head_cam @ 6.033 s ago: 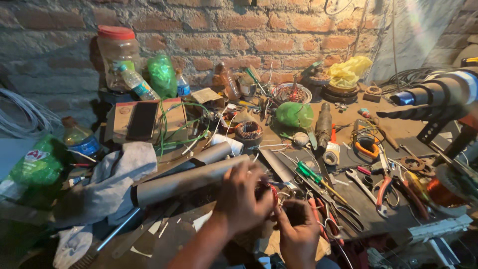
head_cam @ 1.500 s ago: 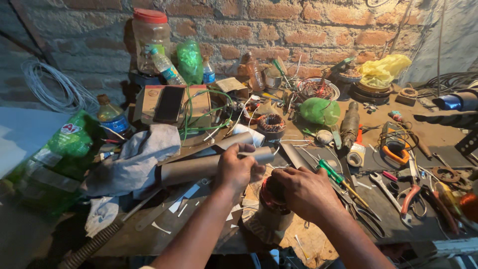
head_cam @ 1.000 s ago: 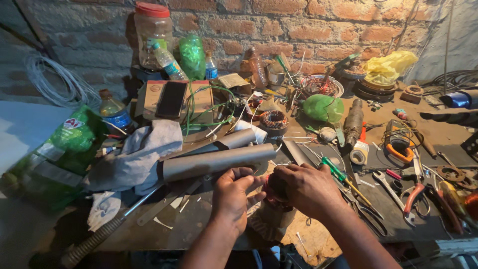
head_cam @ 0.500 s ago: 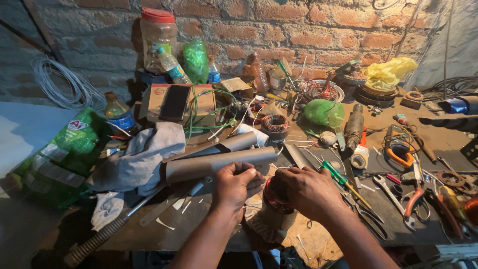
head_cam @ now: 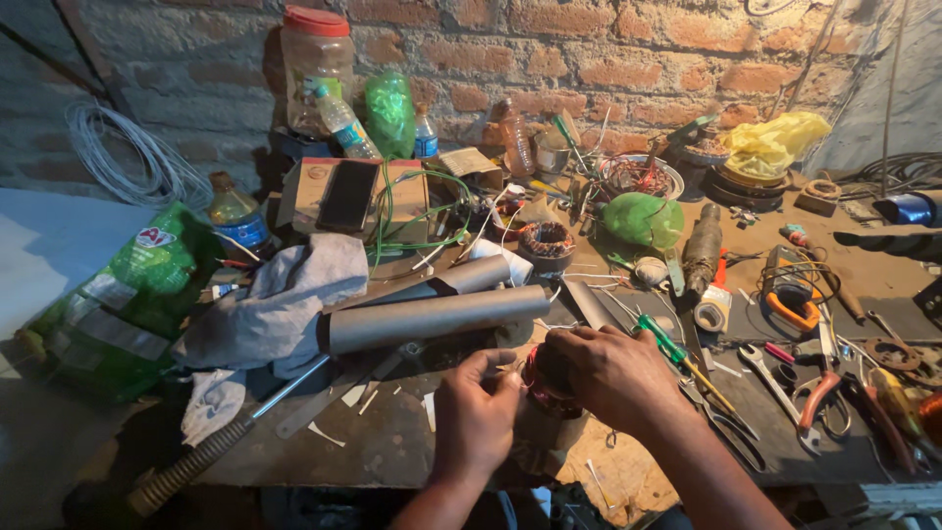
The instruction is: The person winds copper wire around a cylindrical core, using a screwdriver to adjust the winding and hands to secure the wire. The person continues to wrap and adjust the wire throughout the clip.
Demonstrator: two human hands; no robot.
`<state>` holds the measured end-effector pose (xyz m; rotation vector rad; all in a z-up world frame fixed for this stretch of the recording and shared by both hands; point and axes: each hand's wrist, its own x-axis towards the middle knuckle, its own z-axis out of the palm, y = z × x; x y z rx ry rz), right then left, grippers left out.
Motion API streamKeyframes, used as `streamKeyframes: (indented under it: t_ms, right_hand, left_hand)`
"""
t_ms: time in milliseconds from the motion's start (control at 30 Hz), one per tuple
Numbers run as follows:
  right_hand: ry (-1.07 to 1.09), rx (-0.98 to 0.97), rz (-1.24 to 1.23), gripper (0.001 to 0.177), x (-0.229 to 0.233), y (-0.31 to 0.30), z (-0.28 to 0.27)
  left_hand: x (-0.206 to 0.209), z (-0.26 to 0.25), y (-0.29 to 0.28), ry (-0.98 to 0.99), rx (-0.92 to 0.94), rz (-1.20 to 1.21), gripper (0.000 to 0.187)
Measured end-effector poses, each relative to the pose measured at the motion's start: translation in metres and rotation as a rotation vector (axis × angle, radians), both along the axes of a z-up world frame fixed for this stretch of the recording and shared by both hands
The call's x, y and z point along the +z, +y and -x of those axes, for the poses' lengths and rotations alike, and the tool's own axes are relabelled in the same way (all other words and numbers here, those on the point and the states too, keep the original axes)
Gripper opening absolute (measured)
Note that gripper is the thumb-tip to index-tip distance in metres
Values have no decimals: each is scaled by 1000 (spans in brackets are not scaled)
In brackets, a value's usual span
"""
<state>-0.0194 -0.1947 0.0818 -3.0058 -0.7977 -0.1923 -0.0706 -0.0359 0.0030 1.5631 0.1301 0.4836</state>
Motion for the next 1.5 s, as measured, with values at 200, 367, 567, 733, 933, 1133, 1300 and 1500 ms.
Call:
streamKeyframes:
  t_ms: [200, 367, 567, 733, 933, 1133, 1300, 1500]
  right_hand:
    - [61, -61, 51, 48, 0, 2, 2]
    - [34, -33, 47, 48, 2, 2, 2]
    - [60, -63, 57, 50, 1, 3, 2]
    - [30, -26, 28, 49, 1, 1, 1]
    - [38, -23, 22, 46, 4, 3, 1]
    - [85, -40, 61, 34, 5, 2, 3]
    - [33, 1, 23, 45, 1, 0, 3]
    - [91, -15, 56, 33, 4, 1, -2]
  left_hand:
    - [11, 17, -6, -70, 41, -275, 25]
    - [16, 22, -11, -124, 32, -365, 25]
    - [5, 25, -15, -257, 75, -612, 27]
    - [-3, 26, -17, -193, 37, -484, 28]
    - [-1, 23, -3, -140, -85, -304, 24]
    - [7, 21, 2, -54, -101, -405, 23]
    - [7, 16, 7, -195, -171, -410, 21]
    - [13, 1, 19, -196, -268, -447, 38]
